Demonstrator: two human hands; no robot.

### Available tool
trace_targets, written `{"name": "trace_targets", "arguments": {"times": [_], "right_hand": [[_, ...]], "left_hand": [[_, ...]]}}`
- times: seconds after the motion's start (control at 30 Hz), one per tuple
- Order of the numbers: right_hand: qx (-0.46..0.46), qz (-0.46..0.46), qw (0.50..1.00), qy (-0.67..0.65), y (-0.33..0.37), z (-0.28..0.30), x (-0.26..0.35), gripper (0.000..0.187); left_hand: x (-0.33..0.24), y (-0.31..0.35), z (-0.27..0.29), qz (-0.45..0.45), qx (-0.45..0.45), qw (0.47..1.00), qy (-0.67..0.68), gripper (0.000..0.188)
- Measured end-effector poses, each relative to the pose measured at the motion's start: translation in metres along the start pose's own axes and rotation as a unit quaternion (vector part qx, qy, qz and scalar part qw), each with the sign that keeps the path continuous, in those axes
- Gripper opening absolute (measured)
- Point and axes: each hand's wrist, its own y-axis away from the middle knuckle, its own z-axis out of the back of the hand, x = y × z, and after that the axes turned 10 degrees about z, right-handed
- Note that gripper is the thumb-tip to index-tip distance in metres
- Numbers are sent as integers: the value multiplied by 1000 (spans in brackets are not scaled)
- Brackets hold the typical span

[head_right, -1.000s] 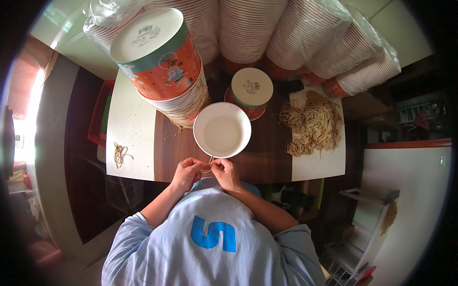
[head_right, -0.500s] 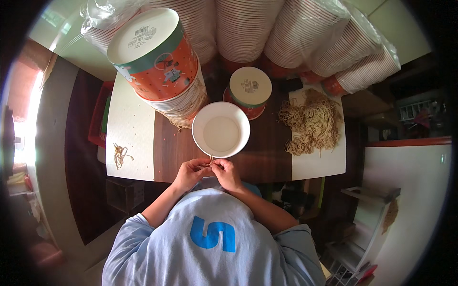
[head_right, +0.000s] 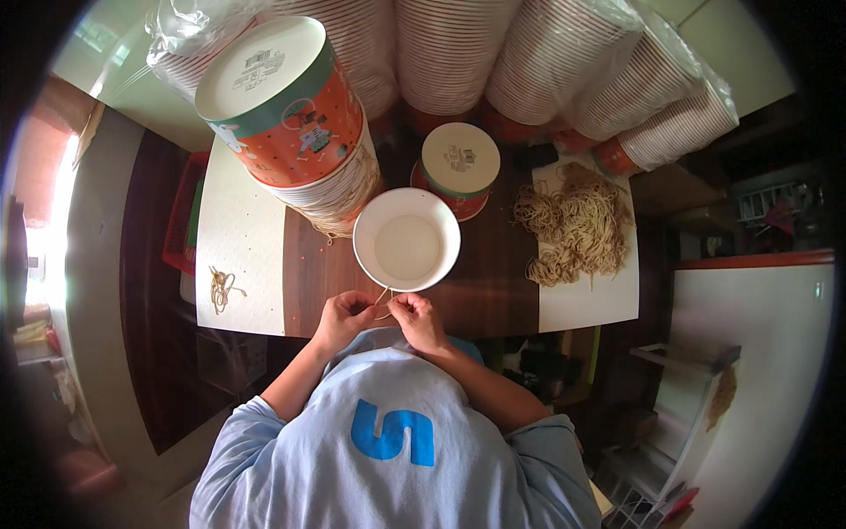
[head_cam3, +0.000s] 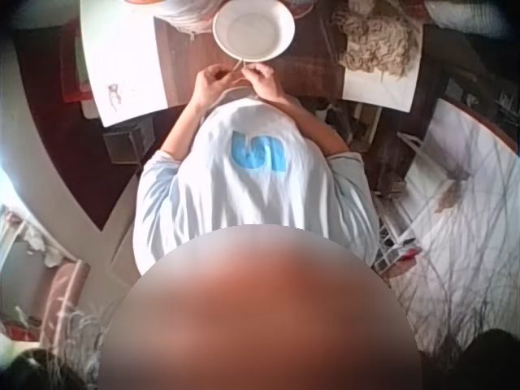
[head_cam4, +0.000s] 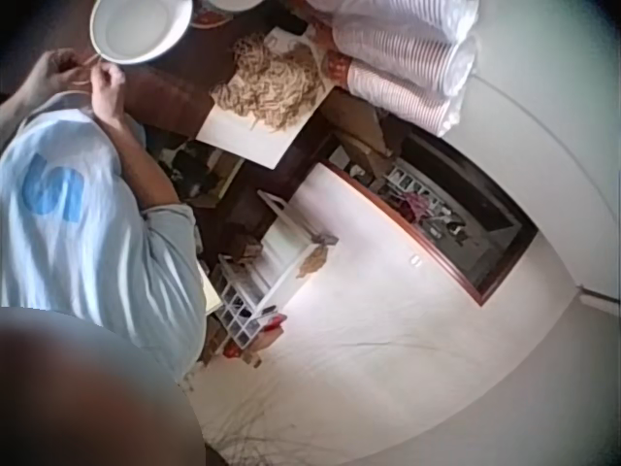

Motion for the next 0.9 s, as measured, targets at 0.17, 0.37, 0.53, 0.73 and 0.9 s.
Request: {"name": "trace_targets", "arguments": {"times": [0.17,0.37,0.53,0.73,0.9], "right_hand": [[-12,-11,1000,-10,0,-1,2,13],[11,-15,1000,8,-1,2,0,14],[22,-10,1000,2,0,3,-4,14],[-30,19,999,-6,0,0,3,15],[-16,7,1000,-10,0,0,6,14]], "left_hand": [[8,-2,9,50,38,995,75,12],[10,-3,8,88,94,971,202,16],[6,-4,1,31,56,997,39,16],[4,0,10,85,25,993,77,15],[4,2,9,87,45,989,114,14]]}}
